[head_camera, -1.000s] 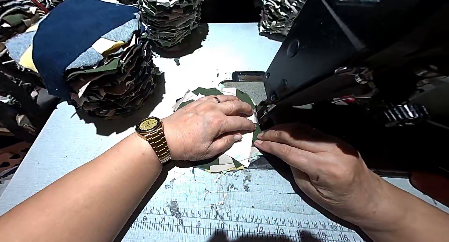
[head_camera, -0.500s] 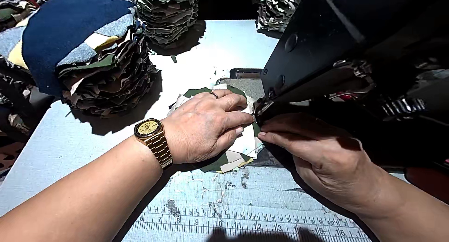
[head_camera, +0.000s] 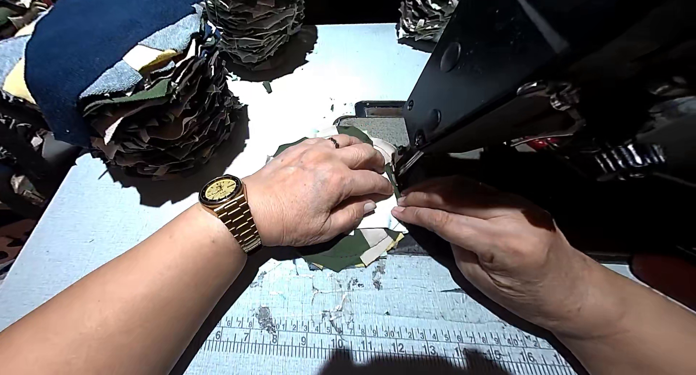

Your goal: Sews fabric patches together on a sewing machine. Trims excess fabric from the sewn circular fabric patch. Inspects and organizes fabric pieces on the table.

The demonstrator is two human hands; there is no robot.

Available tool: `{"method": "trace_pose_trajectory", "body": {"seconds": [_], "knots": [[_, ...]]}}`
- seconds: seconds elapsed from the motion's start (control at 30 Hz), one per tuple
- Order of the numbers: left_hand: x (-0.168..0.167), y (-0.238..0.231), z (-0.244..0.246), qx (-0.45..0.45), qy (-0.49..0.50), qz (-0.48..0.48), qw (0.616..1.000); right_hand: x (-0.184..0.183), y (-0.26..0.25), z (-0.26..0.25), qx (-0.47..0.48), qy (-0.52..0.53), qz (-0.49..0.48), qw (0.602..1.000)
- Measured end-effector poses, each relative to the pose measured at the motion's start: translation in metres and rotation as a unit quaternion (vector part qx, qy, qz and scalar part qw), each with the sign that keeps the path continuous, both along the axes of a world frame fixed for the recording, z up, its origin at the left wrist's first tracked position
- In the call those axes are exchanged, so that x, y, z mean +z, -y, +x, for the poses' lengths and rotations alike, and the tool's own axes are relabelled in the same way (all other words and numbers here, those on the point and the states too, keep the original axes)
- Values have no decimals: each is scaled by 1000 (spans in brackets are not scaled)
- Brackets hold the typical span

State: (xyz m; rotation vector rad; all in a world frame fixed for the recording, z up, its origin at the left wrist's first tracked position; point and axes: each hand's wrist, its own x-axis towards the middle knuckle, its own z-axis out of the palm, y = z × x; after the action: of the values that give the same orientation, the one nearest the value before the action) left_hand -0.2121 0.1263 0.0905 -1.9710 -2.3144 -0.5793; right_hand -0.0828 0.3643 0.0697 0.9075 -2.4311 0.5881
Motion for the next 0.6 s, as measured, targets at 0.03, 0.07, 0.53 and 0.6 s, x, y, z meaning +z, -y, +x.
{"method": "trace_pose_trajectory", "body": {"seconds": [0.03, 0.07, 0.53, 0.6], "knots": [[1, 0, 0, 5, -5, -5, 1000, 0, -1, -1, -3, -1, -2, 1000], [1, -1, 1, 8, -7, -8, 1000, 0, -2, -1, -6, 0, -2, 1000], [-2, -3, -1, 30, -28, -9, 999, 0, 3, 3, -14, 0, 25, 1000], [-2, -3, -2, 27, -24, -5, 999, 0, 2, 2, -18, 1, 20, 1000]]}}
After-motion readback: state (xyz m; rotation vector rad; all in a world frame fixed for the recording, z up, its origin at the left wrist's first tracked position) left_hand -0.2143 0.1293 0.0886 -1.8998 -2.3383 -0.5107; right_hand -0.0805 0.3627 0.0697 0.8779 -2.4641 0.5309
